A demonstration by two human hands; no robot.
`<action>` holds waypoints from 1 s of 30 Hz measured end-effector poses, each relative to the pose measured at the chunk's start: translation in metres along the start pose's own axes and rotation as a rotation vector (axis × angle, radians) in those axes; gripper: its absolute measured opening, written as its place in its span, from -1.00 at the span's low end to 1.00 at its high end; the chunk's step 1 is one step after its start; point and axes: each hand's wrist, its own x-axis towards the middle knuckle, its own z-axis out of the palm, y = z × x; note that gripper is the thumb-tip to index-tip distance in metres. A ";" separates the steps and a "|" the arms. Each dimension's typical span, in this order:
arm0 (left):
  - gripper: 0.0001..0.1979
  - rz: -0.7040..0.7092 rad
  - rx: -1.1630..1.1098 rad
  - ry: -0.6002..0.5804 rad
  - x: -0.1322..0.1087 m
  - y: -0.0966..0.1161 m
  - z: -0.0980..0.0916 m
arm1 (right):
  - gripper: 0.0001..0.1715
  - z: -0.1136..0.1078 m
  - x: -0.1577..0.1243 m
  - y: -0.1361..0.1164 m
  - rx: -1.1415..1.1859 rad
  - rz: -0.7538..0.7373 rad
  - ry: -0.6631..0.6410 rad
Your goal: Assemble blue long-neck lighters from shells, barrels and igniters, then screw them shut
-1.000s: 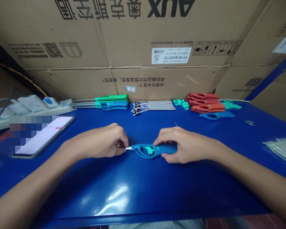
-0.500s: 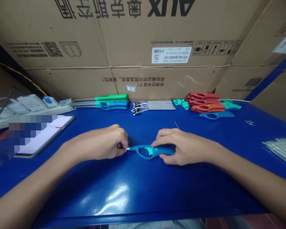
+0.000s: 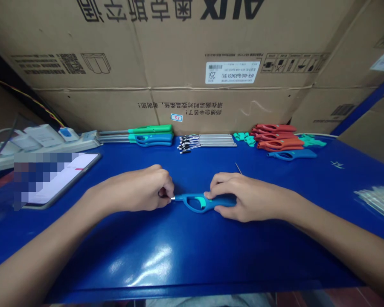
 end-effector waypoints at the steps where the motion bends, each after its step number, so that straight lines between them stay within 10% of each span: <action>1: -0.87 -0.008 0.016 -0.040 0.001 0.000 -0.001 | -0.71 0.000 0.000 0.000 0.000 0.007 -0.010; 30: -0.91 -0.013 -0.040 -0.058 0.018 0.012 0.010 | -0.71 0.001 -0.001 0.001 0.086 0.098 -0.035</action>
